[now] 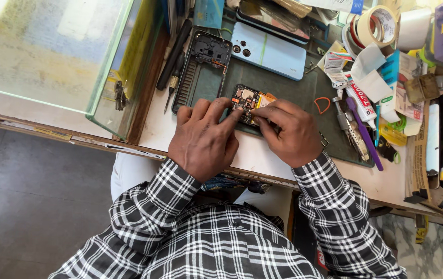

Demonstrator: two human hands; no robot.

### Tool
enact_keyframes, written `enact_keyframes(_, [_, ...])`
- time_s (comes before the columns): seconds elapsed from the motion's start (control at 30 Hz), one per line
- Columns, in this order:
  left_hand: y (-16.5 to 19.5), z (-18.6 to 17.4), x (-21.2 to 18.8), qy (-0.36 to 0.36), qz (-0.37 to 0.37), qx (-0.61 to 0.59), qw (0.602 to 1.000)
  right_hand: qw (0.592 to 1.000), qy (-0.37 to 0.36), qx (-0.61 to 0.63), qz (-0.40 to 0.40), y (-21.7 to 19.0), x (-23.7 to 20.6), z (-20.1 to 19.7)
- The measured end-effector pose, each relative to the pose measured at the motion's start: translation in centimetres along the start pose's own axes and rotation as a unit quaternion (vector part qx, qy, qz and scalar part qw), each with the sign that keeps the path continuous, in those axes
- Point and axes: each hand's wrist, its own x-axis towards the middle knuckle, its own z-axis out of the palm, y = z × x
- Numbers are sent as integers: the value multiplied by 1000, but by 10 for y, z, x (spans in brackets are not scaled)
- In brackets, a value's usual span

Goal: The person cleans a small component with a white wipe, then places it into the motherboard of a disassembled phone. They connect a ribbon cable and reattach the phone's frame, then inspect the assembly.

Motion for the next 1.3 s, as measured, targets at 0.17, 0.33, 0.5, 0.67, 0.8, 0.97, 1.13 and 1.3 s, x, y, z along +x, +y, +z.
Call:
enact_keyframes(0.17, [0, 3, 1, -14, 8, 16, 1000, 1000, 18, 1, 10, 4, -4, 5])
enact_keyframes(0.33, [1, 5, 1, -16, 11, 30, 999, 1000, 20, 6, 6, 6, -4, 6])
enact_keyframes(0.5, [2, 6, 2, -12, 9, 37, 999, 1000, 19, 7, -16, 6, -1, 6])
enact_keyframes(0.67, [3, 6, 1, -16, 7, 46, 999, 999, -8, 17, 27, 5, 4, 4])
enact_keyframes(0.8, [3, 7, 2, -13, 4, 45, 999, 999, -17, 5, 39, 2, 7, 3])
enact_keyframes(0.97, [1, 6, 1, -5, 2, 42, 999, 998, -34, 3, 52, -2, 11, 2])
enact_keyframes(1.13, [0, 6, 0, -6, 5, 30, 1000, 996, -46, 30, 63, -1, 14, 1])
enact_keyframes(1.3, [0, 6, 1, -2, 3, 31, 1000, 992, -52, 57, 98, 2, 15, 4])
